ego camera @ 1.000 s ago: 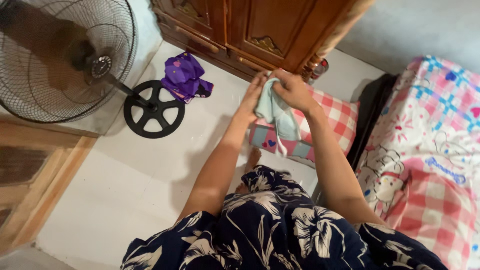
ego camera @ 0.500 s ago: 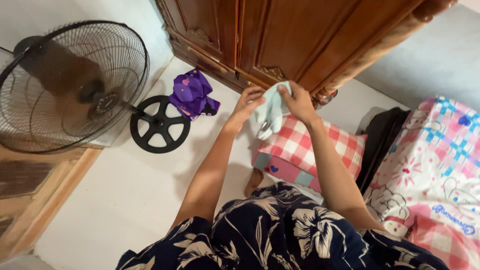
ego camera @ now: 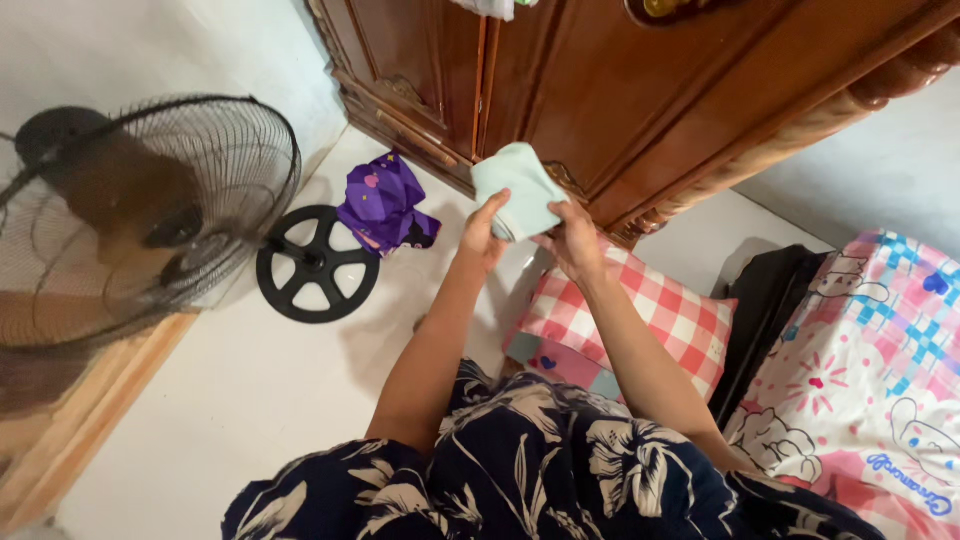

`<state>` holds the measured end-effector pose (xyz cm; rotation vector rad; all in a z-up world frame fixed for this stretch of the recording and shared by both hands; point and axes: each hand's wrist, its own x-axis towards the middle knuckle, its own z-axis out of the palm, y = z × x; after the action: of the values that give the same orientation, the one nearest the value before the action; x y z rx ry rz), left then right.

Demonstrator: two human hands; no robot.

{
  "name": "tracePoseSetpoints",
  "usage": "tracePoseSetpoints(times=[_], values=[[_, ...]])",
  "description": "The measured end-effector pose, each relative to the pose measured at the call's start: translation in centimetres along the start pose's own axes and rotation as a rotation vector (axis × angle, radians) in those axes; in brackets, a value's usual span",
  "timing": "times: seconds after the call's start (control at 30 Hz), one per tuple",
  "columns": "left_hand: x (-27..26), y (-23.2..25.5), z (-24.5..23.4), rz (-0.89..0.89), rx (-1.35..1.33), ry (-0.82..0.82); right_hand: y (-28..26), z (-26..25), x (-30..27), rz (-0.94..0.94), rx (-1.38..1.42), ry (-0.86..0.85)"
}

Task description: The person hits a pillow with a bundle of sticks and smooths it by hand on a bed, then places a piece of fabric inside a closet and returns to hit the pillow again with the sticks.

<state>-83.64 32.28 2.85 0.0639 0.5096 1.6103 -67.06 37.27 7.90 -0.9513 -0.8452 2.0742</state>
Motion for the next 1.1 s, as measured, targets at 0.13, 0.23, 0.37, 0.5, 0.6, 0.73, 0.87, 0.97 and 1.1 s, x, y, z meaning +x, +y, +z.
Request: tracePoseSetpoints(times=[0.13, 0.23, 0.37, 0.5, 0.6, 0.73, 0.87, 0.97, 1.1], values=[[0.3, 3.7, 2.7, -0.041, 0.374, 0.176, 0.8, -1.0, 3.9, -0.068, -0.523, 0.212], [1.6, 5.5, 3.3, 0.039, 0.651, 0.243, -1.2, 1.5, 6.2, -0.468, -0.694, 0.161], [5.2, 8.2, 2.5, 0.108, 0.794, 0.158, -4.5, 8.5, 8.2, -0.525, -1.110, 0.240], [8.2, 12.3, 2.1, 0.176, 1.036, 0.121, -4.9, 14.4, 9.6, -0.578, -1.471, 0.423], [8.4, 15.6, 3.7, 0.987, 1.694, 0.214, -4.7, 16.7, 10.4, -0.549, -1.570, 0.519], [6.5, 20.7, 8.3, 0.513, 1.634, 0.084, -6.1, 18.8, 11.0, -0.594, -1.625, 0.608], [6.5, 23.5, 11.4, 0.470, 1.903, 0.047, -11.4, 20.6, 13.0, -0.784, -1.612, 0.774], [7.2, 24.5, 11.9, 0.564, 1.954, -0.016, -15.7, 21.8, 15.0, -0.863, -1.594, 0.835], [7.6, 25.4, 12.4, 0.672, 1.941, -0.069, -19.7, 22.4, 18.5, -1.081, -1.359, 0.826]])
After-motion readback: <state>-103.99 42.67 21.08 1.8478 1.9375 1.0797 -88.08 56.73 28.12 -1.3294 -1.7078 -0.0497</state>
